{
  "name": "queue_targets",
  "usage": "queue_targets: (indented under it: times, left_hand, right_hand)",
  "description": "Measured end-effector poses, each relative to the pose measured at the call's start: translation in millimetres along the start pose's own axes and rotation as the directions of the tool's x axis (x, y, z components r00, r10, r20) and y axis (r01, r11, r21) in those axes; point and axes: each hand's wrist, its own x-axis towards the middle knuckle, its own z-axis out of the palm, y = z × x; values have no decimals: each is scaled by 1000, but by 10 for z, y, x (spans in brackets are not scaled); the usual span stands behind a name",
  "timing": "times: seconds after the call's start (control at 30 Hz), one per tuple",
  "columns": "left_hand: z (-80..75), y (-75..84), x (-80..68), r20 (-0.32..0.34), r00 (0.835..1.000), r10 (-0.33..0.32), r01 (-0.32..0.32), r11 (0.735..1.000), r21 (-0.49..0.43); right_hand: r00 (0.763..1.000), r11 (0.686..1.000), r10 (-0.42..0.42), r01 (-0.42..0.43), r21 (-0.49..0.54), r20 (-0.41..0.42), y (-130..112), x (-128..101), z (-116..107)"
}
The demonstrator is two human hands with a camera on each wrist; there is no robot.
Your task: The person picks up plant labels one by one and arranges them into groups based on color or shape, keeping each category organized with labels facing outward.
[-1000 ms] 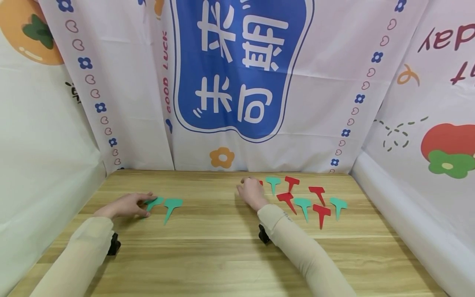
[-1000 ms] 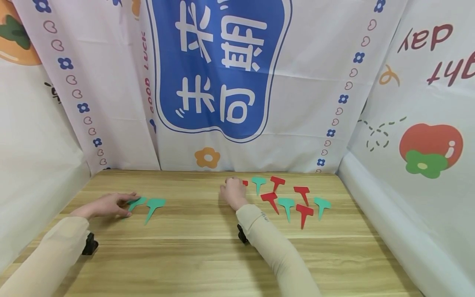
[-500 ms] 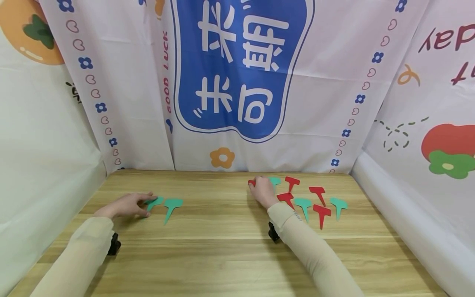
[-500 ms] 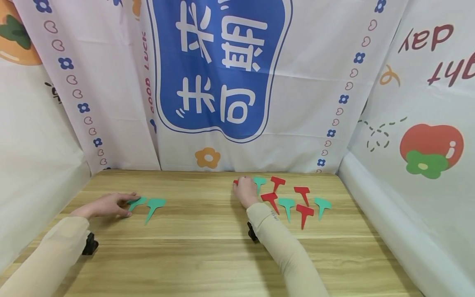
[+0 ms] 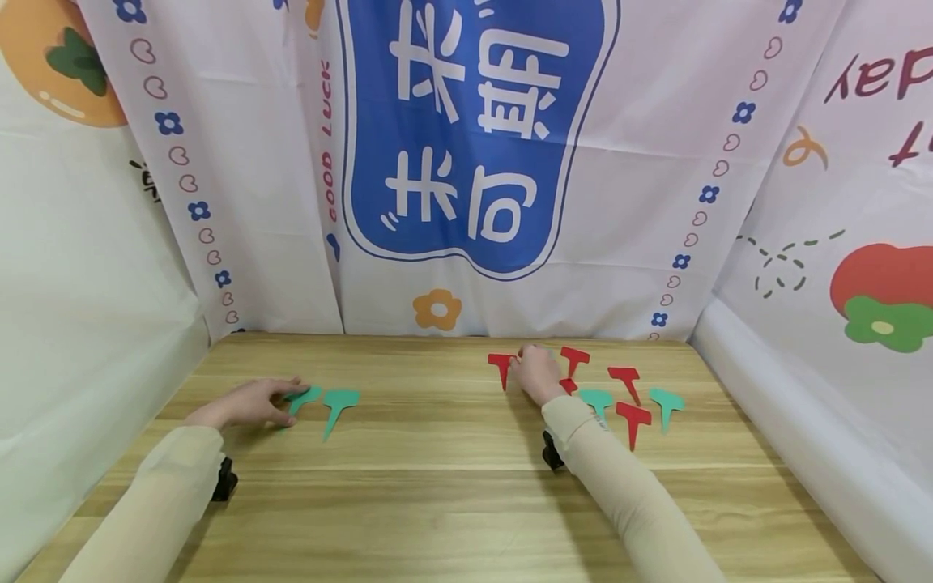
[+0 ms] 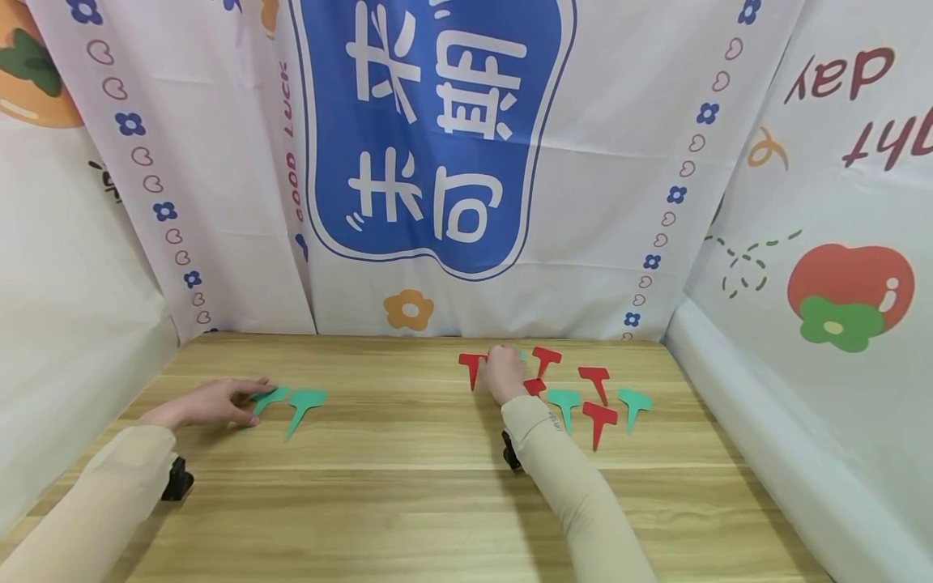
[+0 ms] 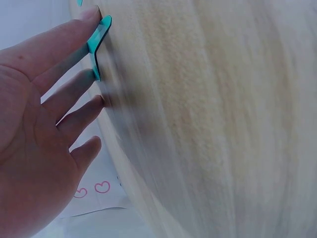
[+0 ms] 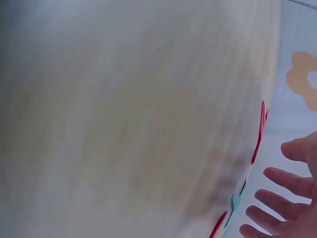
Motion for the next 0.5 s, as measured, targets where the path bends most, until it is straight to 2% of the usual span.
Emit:
queue_targets:
  times: [0.13,0.3,0.5]
  left_hand:
    - [-1,12,-4,0,1000,0,0,1000,-4]
    - [1,21,-15,0,1000,-3,3,1000,-12]
    - [2,24,-10,2,1000,-10,10,1000,-8]
  right_hand:
    - [1000,1000,15,-15,9,-1,80,3,-30]
    - [999,1000,2,-3,-26,-47,166,12,-40]
    - [999,999,42,-43,-32,-13,243,25,-77]
